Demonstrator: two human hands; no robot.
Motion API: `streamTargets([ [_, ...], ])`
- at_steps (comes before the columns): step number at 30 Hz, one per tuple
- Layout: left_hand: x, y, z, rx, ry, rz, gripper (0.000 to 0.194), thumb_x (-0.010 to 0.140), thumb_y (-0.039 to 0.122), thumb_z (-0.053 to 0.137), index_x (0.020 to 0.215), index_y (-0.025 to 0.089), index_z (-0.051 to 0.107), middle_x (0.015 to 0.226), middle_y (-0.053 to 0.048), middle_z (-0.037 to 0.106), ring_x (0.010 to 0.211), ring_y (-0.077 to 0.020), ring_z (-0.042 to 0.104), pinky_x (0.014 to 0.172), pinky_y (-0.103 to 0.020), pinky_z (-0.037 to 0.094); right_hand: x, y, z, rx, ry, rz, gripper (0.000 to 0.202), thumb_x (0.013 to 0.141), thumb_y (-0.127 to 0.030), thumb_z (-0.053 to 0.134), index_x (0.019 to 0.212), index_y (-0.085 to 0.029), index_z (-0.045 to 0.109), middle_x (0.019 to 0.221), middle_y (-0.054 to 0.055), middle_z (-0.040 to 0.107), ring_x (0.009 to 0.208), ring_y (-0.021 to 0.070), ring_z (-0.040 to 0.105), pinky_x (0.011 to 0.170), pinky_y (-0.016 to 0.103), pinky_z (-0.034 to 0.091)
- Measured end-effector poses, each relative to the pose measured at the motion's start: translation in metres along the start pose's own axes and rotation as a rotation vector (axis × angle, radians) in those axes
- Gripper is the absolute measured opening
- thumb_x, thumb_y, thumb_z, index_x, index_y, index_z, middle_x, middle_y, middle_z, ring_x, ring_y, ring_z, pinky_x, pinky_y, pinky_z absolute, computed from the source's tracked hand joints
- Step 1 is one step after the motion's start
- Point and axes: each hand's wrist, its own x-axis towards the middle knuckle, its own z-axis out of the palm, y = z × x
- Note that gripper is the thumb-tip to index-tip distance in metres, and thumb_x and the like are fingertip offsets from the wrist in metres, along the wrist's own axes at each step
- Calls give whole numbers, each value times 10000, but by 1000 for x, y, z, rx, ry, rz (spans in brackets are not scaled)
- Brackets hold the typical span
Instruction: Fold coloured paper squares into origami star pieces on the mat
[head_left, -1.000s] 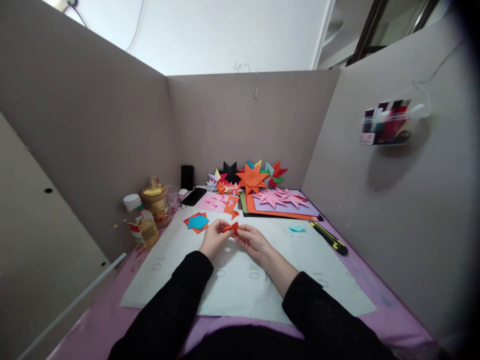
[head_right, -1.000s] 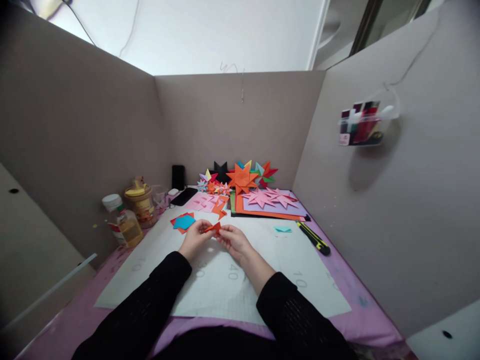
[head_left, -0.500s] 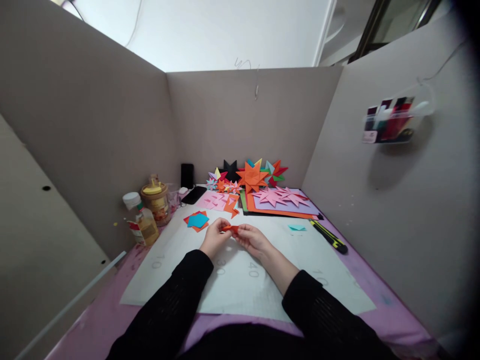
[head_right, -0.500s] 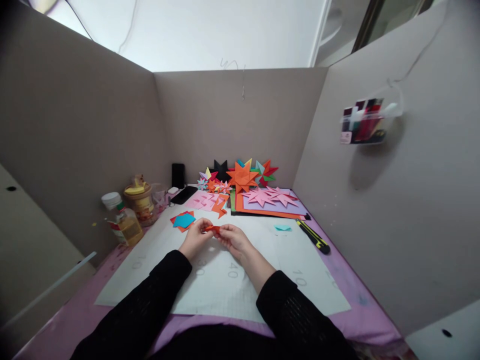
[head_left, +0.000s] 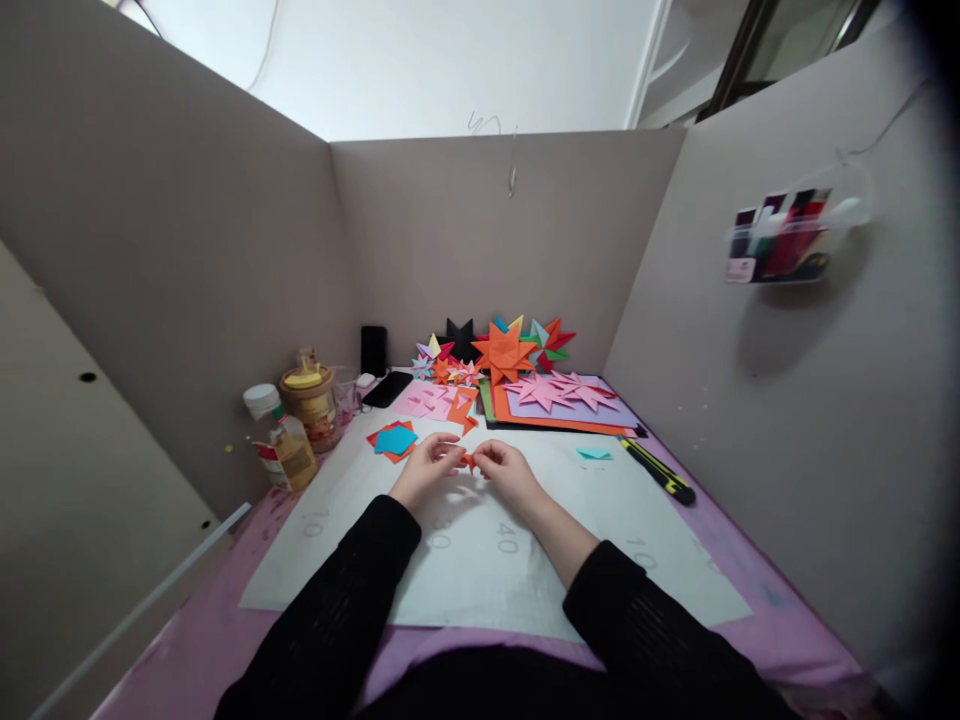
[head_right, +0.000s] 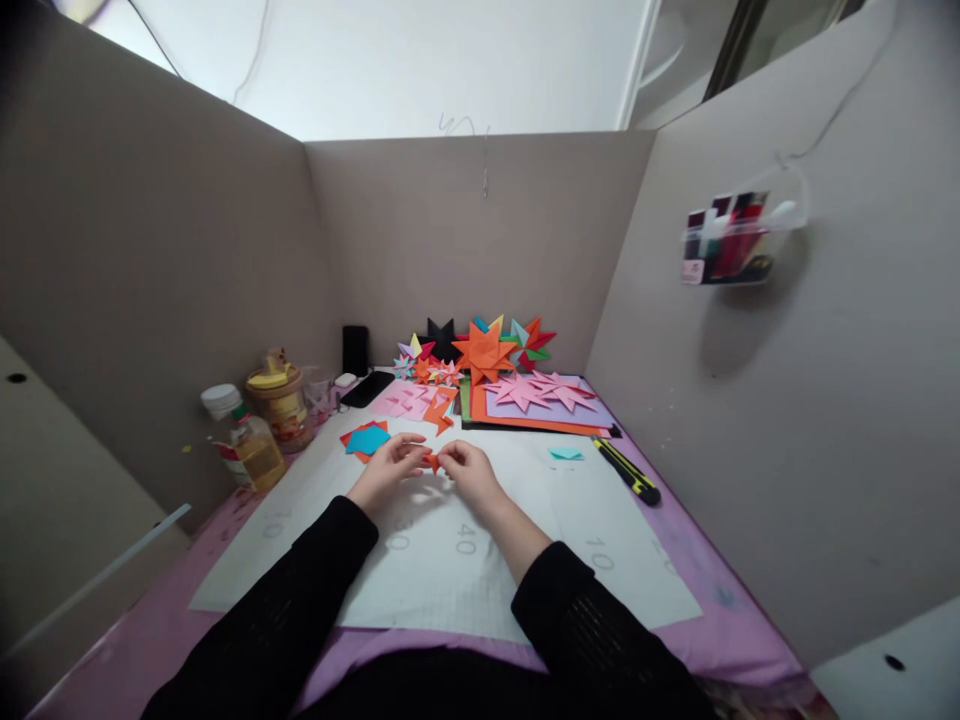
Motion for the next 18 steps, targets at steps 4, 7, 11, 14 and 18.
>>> streamTargets([
  [4, 0, 2, -2, -9, -15, -88, 384, 693, 466, 634, 866, 126, 590, 786, -77, 658, 726, -168, 631, 613, -246, 456, -1, -1, 0, -81, 12, -28, 101, 695, -262, 567, 686, -162, 579, 575, -24, 550, 516, 104, 468, 511, 225, 363],
  [7, 1, -3, -4, -36, -40, -85, 350, 669, 413, 680, 838, 117, 599, 701, -50, 648, 649, -132, 608, 572, -211, 433, -1, -1, 2, -111, 24, -46, 103, 700, -260, 552, 693, -163, 586, 584, -18, 558, 520, 108, 473, 509, 227, 368],
  [11, 3, -9, -6, -116, -40, -87, 326, 641, 357, 716, 834, 118, 607, 675, -37, 647, 605, -106, 584, 582, -207, 430, -1, -2, 3, -144, 11, -88, 134, 715, -256, 533, 743, -164, 627, 667, 15, 612, 590, 129, 519, 555, 239, 403],
  [14, 4, -12, -6, -145, -34, -93, 327, 599, 319, 750, 818, 120, 612, 687, -38, 654, 618, -112, 590, 618, -224, 441, -1, -3, 3, -172, -2, -118, 136, 720, -264, 540, 734, -166, 634, 698, 24, 628, 630, 138, 538, 599, 250, 421],
  [18, 3, -11, -5, -145, -42, -97, 325, 591, 302, 755, 820, 116, 619, 692, -40, 653, 631, -116, 593, 638, -232, 444, -1, -3, 2, -203, -4, -142, 125, 718, -267, 553, 681, -164, 613, 674, 15, 609, 636, 136, 532, 617, 251, 421],
])
